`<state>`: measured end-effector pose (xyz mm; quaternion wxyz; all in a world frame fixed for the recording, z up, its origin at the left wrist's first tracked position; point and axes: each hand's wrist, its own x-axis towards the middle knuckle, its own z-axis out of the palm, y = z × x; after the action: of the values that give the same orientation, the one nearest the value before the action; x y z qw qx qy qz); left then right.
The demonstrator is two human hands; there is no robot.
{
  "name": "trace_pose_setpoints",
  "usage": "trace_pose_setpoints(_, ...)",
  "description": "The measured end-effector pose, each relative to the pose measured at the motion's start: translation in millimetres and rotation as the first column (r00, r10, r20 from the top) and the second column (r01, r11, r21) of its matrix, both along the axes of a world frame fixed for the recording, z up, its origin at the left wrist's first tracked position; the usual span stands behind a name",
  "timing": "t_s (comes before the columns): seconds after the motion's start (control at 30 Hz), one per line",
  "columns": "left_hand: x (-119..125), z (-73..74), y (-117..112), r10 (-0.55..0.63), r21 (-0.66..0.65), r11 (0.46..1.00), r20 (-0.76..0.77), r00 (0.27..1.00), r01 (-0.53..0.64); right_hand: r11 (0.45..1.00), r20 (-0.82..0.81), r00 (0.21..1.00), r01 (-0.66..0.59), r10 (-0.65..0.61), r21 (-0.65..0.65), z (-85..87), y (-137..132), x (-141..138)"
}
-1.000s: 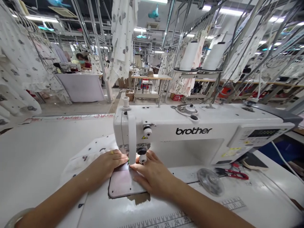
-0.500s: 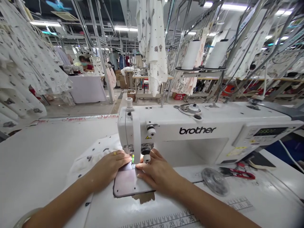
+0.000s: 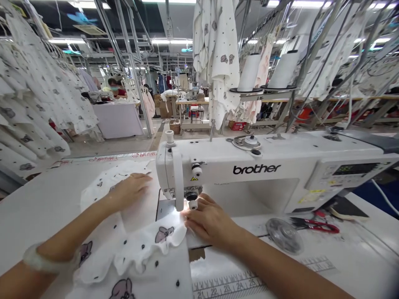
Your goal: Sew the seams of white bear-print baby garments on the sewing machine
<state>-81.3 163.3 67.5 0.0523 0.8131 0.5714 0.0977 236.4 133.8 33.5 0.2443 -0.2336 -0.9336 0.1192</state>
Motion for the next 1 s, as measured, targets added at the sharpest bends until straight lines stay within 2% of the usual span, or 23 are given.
trace_pose_setpoints(0.1,49.1,-3.2,-43.4,0.003,-0.083,0.997,0.051,0.999,0.001,0.999,0.039,0.998,-0.044,0.045,-0.014,4.4,-1.9,0.6)
trace_pose_setpoints(0.17,76.8,-9.1,-66.5,0.050,-0.143,0.989,0.060,0.997,-0.041,0.996,0.066,0.994,-0.083,0.085,-0.026,6.1,-3.6,1.0)
trace_pose_setpoints(0.27,95.6,-17.2,-82.6,0.084,-0.098,0.991,-0.040,0.996,-0.088,0.993,0.088,0.989,-0.119,0.120,-0.019,7.6,-7.6,1.1)
trace_pose_setpoints(0.37,91.1,-20.2,-86.0,0.088,-0.059,0.994,-0.079,0.993,-0.093,0.993,0.105,0.988,-0.119,0.117,0.011,9.6,-12.6,0.0)
trace_pose_setpoints(0.47,82.7,-22.1,-92.3,0.043,0.098,0.994,-0.032,0.999,-0.040,0.990,0.114,0.984,-0.141,0.138,0.018,11.9,-16.0,-1.6)
trace_pose_setpoints(0.57,81.1,-30.1,-102.3,-0.165,0.278,0.946,-0.029,0.986,0.167,0.984,0.116,0.977,-0.177,0.177,-0.013,12.9,-16.6,-2.7)
trace_pose_setpoints(0.67,81.2,-43.1,-106.1,-0.318,0.361,0.872,-0.095,0.943,0.330,0.986,0.135,0.977,-0.164,0.164,-0.009,11.5,-15.6,-3.4)
trace_pose_setpoints(0.73,79.1,-49.4,-102.9,-0.344,0.355,0.862,-0.113,0.932,0.361,0.990,0.143,0.981,-0.136,0.132,0.019,9.8,-15.0,-4.0)
trace_pose_setpoints(0.8,75.8,-51.3,-97.3,-0.347,0.314,0.876,-0.116,0.931,0.366,0.995,0.139,0.986,-0.095,0.088,0.041,8.3,-14.6,-4.6)
trace_pose_setpoints(1.0,69.9,-46.7,-84.3,-0.355,0.197,0.910,-0.082,0.931,0.364,0.999,0.140,0.989,-0.048,0.045,0.024,9.3,-13.6,-6.3)
